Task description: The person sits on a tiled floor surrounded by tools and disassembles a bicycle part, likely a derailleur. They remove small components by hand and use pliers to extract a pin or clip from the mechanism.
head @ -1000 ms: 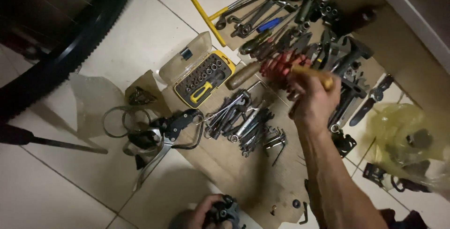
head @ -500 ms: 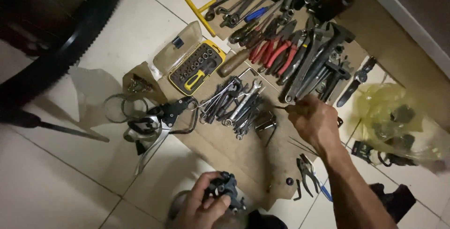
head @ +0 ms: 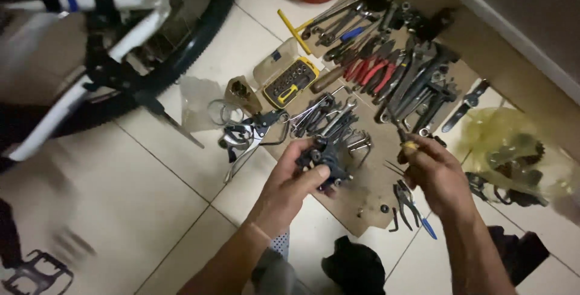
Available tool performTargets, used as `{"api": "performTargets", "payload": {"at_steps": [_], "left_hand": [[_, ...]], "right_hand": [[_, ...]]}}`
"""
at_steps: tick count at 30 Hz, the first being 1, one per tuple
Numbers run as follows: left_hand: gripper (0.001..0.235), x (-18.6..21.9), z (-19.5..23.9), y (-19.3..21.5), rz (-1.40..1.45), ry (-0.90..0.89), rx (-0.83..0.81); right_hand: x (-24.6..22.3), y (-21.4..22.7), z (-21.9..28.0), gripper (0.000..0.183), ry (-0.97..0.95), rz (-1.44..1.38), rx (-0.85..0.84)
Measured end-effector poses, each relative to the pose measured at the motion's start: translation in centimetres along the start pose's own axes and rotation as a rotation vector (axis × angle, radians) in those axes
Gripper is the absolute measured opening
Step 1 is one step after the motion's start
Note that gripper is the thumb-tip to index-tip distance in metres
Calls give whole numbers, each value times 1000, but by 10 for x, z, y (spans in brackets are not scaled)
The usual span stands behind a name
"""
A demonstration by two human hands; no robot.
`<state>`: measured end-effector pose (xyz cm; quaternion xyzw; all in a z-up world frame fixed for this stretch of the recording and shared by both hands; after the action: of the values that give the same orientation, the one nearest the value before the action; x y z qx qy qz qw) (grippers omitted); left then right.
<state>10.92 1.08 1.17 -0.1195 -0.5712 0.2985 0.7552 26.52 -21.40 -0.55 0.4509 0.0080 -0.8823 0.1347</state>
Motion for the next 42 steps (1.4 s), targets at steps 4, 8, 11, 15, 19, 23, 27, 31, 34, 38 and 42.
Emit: {"api": "performTargets", "payload": {"at_steps": [4,8,11,15,19,23,27,31,34,38,42], "left_hand": [[52,41,20,-35,18,-29,-14],[52,65,44,-66,39,-155,-170],[45,73,65,-87,122,-129,-214],[47,76,87,-107,173,-94,-227],[44,76,113,-126,192,-112,-246],[50,77,134,-141,115,-140,-207],[55,73,148,-152,89,-162,-220],[55,71,159,-160,11,-138,-178],[49,68,163,-166,2,-147,-197],[55,60,166,-169,-22,-196,-210],[44,59,170,-172,-68,-215,-198]], "right_hand": [[-47,-14,105,45,140,-155,-93],[-77,-5,216,45,91,178,30],[-72,22,258,41,59,238,94],[-65,47,301,43,137,347,112],[-70,58,340,39,197,516,186],[-94,59,374,47,291,752,221],[-100,73,384,45,537,938,157],[-110,76,393,46,636,1107,112],[-120,69,405,43,794,1218,152],[-127,59,415,28,1016,1346,141],[-122,63,413,22,1042,1553,187]]}}
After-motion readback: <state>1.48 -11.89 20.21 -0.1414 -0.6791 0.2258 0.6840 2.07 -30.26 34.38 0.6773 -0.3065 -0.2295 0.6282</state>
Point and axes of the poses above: each hand's wrist, its own z-axis away from the middle knuckle, its own y-axis out of the back of the hand, x = y × z, the point moved 4 cm from there along -z, towards the middle knuckle, and after that the axes turned 7 degrees about -z, right-handed, at the moved point
